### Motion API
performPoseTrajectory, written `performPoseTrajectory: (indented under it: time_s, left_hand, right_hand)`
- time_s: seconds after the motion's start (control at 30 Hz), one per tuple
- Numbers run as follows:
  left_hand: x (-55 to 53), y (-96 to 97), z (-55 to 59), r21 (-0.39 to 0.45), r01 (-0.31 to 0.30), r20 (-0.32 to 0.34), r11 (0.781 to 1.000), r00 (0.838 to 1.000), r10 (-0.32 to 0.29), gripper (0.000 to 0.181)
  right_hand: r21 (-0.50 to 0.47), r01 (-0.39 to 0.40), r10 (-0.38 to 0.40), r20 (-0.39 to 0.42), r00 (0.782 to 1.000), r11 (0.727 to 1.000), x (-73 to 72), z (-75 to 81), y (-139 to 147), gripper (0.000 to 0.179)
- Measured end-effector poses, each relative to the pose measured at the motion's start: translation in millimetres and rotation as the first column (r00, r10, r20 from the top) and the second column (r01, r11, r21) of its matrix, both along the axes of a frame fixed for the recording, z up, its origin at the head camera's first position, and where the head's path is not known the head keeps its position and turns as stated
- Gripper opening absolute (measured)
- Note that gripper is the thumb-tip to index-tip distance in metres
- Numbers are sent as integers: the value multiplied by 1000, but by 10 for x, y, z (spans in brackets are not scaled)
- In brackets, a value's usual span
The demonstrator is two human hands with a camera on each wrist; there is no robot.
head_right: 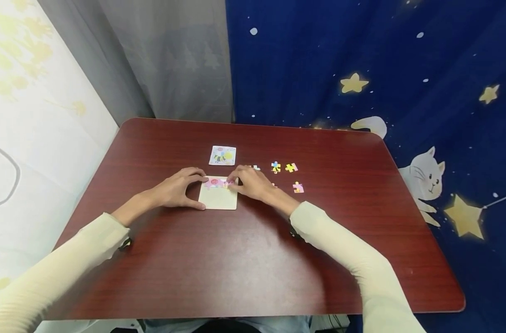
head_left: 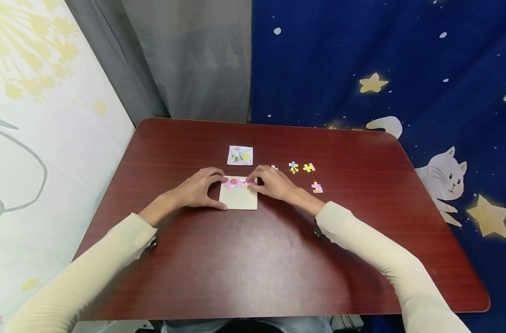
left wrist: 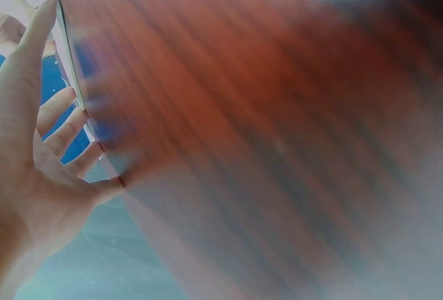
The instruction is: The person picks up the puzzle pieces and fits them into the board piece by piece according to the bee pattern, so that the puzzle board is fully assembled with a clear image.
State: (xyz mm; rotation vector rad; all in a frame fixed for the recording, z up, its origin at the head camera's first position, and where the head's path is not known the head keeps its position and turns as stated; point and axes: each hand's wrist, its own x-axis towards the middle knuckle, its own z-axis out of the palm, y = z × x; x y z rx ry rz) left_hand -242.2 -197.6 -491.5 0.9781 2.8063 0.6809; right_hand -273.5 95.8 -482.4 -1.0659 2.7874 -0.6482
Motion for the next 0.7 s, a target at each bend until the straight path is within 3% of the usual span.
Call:
performPoseTrajectory:
  time_s: [0.3,0.7]
  left_hand:
    - [-20,-5,-43,-1,7,-13,1000,1000,-7,93]
    - [-21,-19,-43,-9,13,-30,1000,999,-14,93]
  right_hand:
    - [-27,-24,23,-3,1000,999,-28,12,70,25]
    - [-34,31,-32,-28,999,999,-178,54,322,30]
